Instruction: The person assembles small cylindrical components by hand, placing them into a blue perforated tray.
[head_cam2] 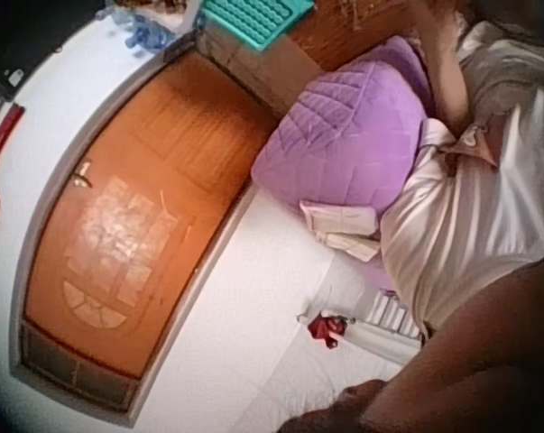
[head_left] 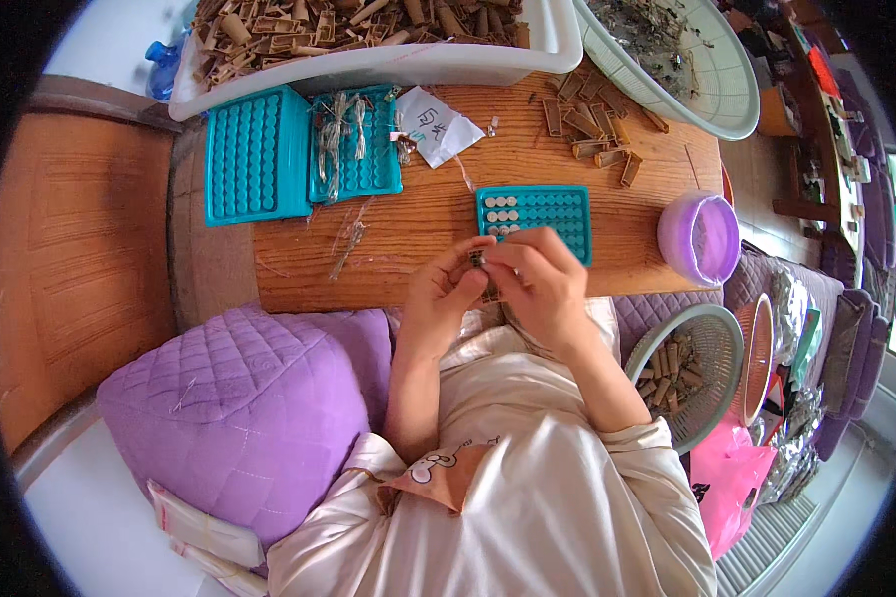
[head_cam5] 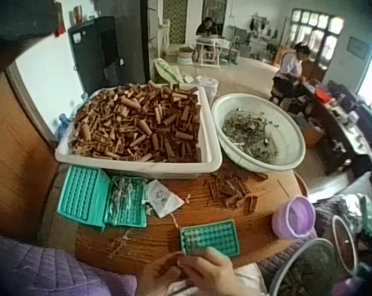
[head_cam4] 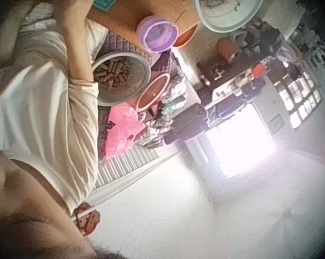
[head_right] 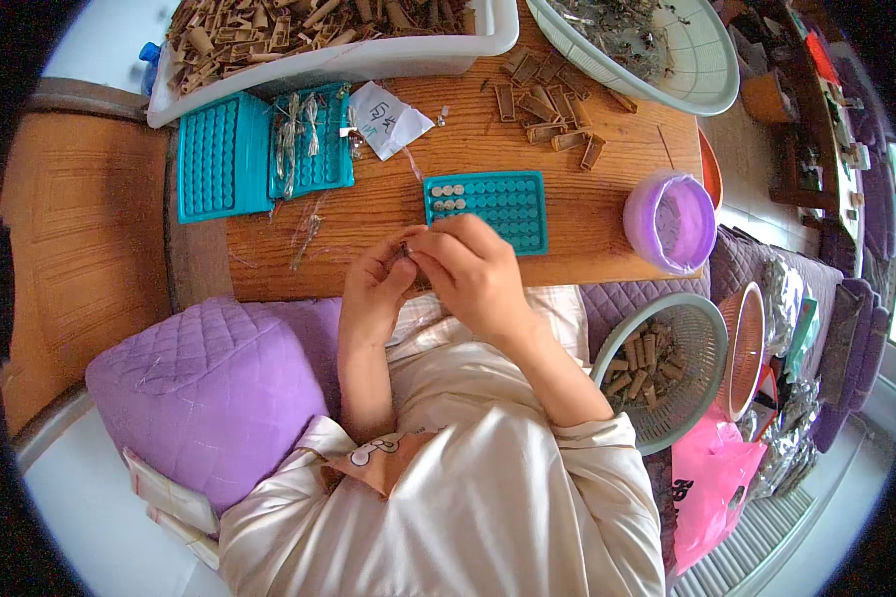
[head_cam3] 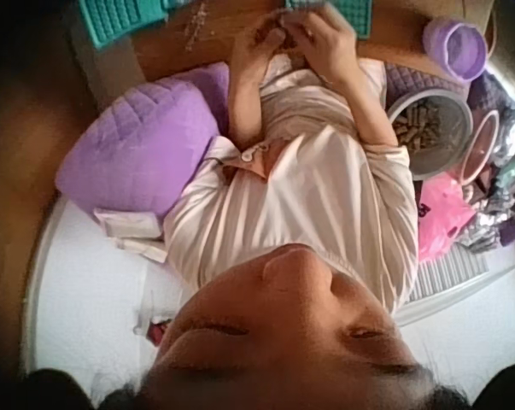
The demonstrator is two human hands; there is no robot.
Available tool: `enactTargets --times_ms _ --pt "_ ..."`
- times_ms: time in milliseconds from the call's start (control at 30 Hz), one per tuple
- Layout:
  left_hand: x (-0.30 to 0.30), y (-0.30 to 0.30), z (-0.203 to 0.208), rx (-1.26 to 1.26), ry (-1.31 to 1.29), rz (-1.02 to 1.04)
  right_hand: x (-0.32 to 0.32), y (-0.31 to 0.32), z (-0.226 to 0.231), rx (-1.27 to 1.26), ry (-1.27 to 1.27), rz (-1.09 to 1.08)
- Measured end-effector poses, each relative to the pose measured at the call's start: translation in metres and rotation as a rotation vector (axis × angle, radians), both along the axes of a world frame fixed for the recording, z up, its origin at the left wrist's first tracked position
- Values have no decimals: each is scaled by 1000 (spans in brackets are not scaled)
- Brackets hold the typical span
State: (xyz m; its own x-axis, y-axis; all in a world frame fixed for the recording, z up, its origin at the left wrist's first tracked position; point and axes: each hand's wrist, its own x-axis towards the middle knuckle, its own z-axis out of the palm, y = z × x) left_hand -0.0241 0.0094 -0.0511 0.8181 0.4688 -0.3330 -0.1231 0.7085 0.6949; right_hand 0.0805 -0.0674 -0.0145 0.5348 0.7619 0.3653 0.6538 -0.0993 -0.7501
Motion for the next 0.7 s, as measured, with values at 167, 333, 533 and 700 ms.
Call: enactTargets --times_ms 167,333,533,700 --pt "0 3 -2 33 95 77 11 -4 -2 -88 161 238" --pt "-3 4 0 87 69 -3 39 11 -23 -153 -46 -68" --pt "-3 7 2 100 70 -18 53 13 -40 -362 -297 -39" --pt "-3 8 4 110 72 -25 50 11 -29 -184 -136 -81"
